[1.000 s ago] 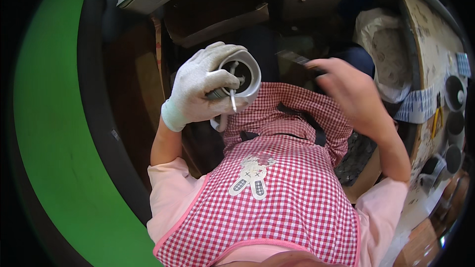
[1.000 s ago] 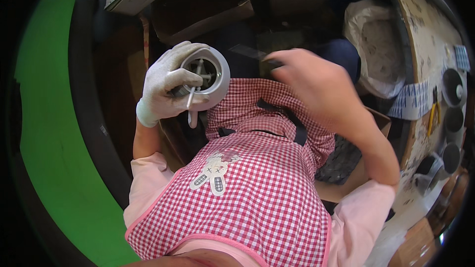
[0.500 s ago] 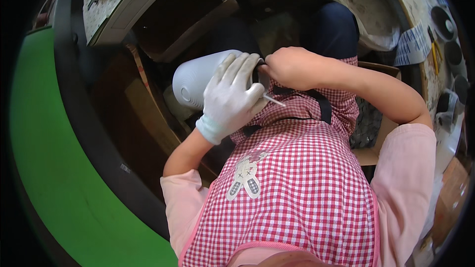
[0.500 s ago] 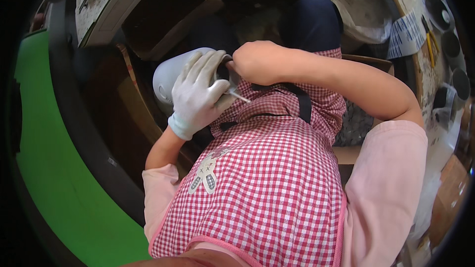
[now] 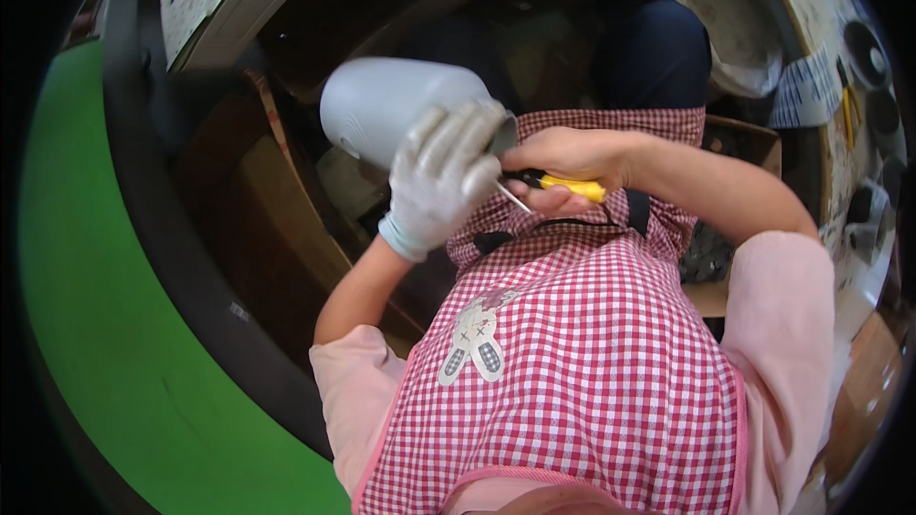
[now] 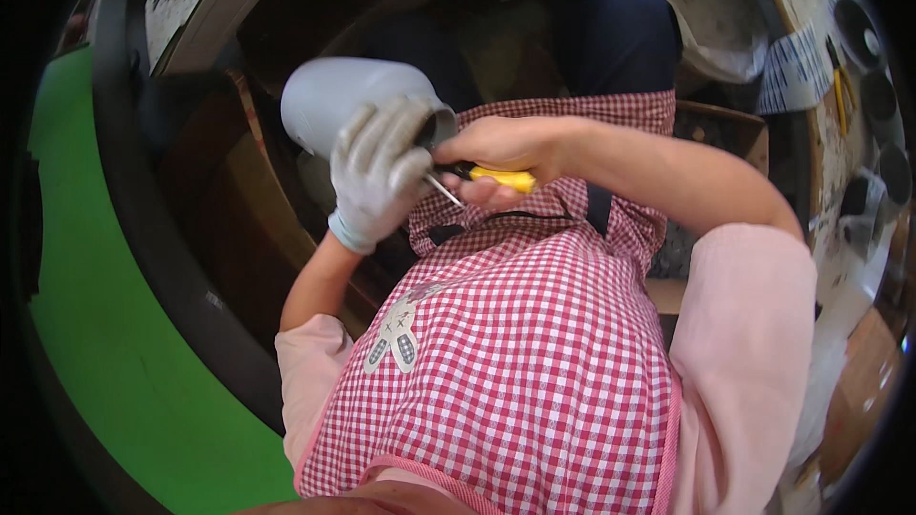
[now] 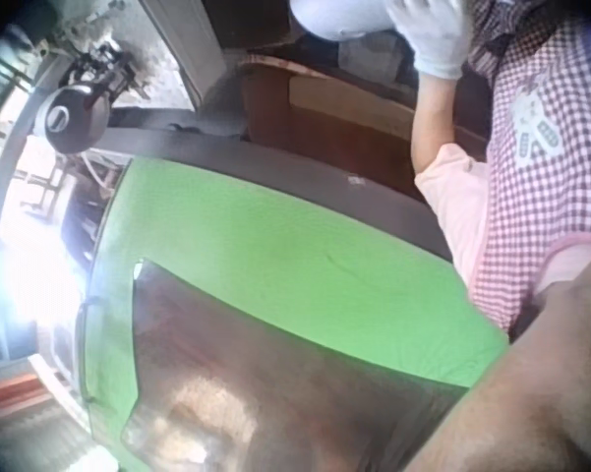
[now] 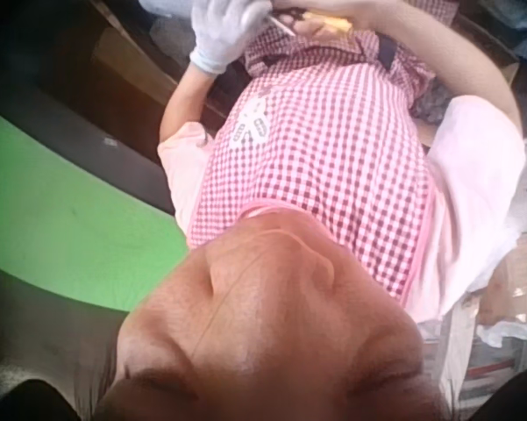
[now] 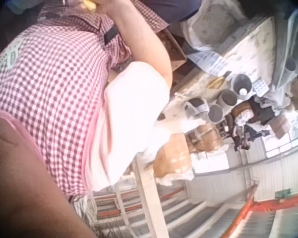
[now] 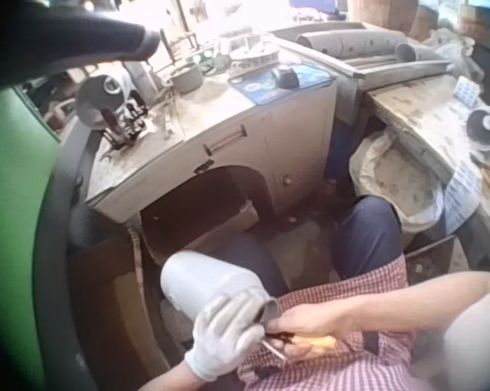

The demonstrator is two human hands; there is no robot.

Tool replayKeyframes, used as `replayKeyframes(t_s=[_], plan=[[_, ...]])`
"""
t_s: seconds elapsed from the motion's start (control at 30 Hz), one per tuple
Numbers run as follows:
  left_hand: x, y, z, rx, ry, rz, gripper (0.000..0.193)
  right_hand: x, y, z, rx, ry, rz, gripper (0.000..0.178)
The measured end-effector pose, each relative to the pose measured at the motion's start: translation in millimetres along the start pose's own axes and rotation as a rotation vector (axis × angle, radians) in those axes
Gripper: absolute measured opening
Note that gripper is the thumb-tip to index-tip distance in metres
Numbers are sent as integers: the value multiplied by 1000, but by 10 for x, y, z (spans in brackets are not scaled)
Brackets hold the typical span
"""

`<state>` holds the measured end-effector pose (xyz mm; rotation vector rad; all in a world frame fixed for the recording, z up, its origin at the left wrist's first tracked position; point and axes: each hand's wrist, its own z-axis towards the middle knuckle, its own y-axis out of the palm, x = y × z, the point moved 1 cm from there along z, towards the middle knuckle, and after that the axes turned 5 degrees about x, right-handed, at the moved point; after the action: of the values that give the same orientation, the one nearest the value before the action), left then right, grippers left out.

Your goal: The person assembles white plastic kettles by inserting a white plastic tube into the base, placing a black circular seal on the side, and securing the components. They handle multiple kettles one at a time, using a yellow-handled tool to assist with the seal placement.

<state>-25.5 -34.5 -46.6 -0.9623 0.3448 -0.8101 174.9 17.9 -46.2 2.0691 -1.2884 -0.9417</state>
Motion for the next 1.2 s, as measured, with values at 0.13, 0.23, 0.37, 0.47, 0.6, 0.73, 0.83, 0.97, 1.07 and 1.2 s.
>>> replayKeyframes(t_s=[0.13, 0.23, 0.37, 0.47, 0.6, 0.73, 0.83, 0.97, 1.07, 1.2], plan=[[-779, -65, 116, 393, -296, 51, 53, -142, 168, -292, -43, -201, 401, 41], [-1141, -117, 118, 755, -387, -193, 66, -269, -375, -1110, 388, -751, 369, 34], [-1348, -169, 154, 756, -419, -78, 70, -286, -2114, -3039, 1745, -1154, -948, 46], [-1327, -298, 187, 699, -424, 75, 56, 156, -3517, -4312, 2531, -226, -1068, 48], [-1284, -600, 225, 704, -498, 124, 38, 856, -4493, -4799, 2625, -122, -1169, 37], [-1169, -998, 169, 731, -795, -59, 29, 565, -4067, -4404, 2608, 512, -1253, 40], [-1114, -1143, 104, 743, -921, -296, 24, -580, -3000, -3711, 2567, -516, -1755, 41], [-1128, -940, 113, 606, -1014, -468, 21, -2364, -1333, -2115, 1142, -1118, -1213, 41], [-1065, -720, 101, 527, -997, -442, 31, -3553, -127, -884, 992, -1156, -1798, 46], [-941, -637, 73, 612, -930, -501, 42, -4702, 897, 399, 1261, -1242, -1747, 78]])
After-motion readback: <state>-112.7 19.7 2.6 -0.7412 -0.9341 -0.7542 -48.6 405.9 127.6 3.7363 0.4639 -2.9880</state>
